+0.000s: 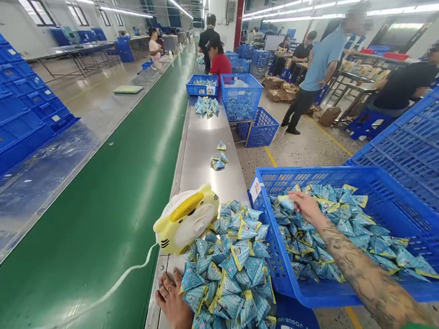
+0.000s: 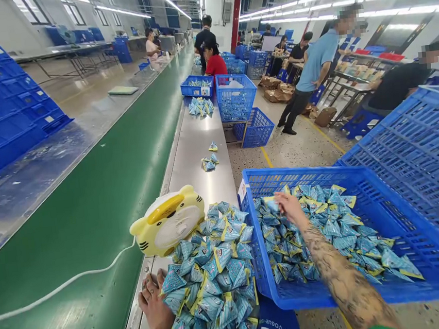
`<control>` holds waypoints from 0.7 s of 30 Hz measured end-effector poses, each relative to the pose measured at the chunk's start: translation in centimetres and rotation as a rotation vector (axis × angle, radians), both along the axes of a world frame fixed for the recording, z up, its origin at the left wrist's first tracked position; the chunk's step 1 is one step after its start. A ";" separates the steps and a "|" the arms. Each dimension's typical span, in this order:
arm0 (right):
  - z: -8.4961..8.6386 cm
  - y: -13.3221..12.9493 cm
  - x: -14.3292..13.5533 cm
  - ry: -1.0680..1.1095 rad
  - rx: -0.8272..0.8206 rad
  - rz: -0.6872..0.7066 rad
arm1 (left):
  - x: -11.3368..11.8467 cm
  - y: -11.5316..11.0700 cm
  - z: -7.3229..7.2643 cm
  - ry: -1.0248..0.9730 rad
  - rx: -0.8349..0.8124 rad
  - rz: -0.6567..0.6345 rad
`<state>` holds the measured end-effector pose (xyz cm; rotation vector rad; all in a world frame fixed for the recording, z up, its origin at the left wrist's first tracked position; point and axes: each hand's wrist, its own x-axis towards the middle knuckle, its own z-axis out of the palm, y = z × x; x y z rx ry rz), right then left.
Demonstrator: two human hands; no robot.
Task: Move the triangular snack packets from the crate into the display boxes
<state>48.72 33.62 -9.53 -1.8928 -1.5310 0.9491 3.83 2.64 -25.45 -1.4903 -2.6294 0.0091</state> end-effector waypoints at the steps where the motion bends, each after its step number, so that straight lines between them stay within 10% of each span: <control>1: 1.8 -0.4 -0.6 0.063 0.024 0.042 | 0.0 0.0 0.0 0.008 -0.006 0.000; 10: 13.3 -4.7 -12.6 0.349 0.087 0.423 | 0.1 0.1 0.4 0.029 -0.025 0.006; 21: 9.1 -9.0 -23.7 0.276 0.009 0.872 | 0.3 0.1 0.5 -0.013 -0.006 0.013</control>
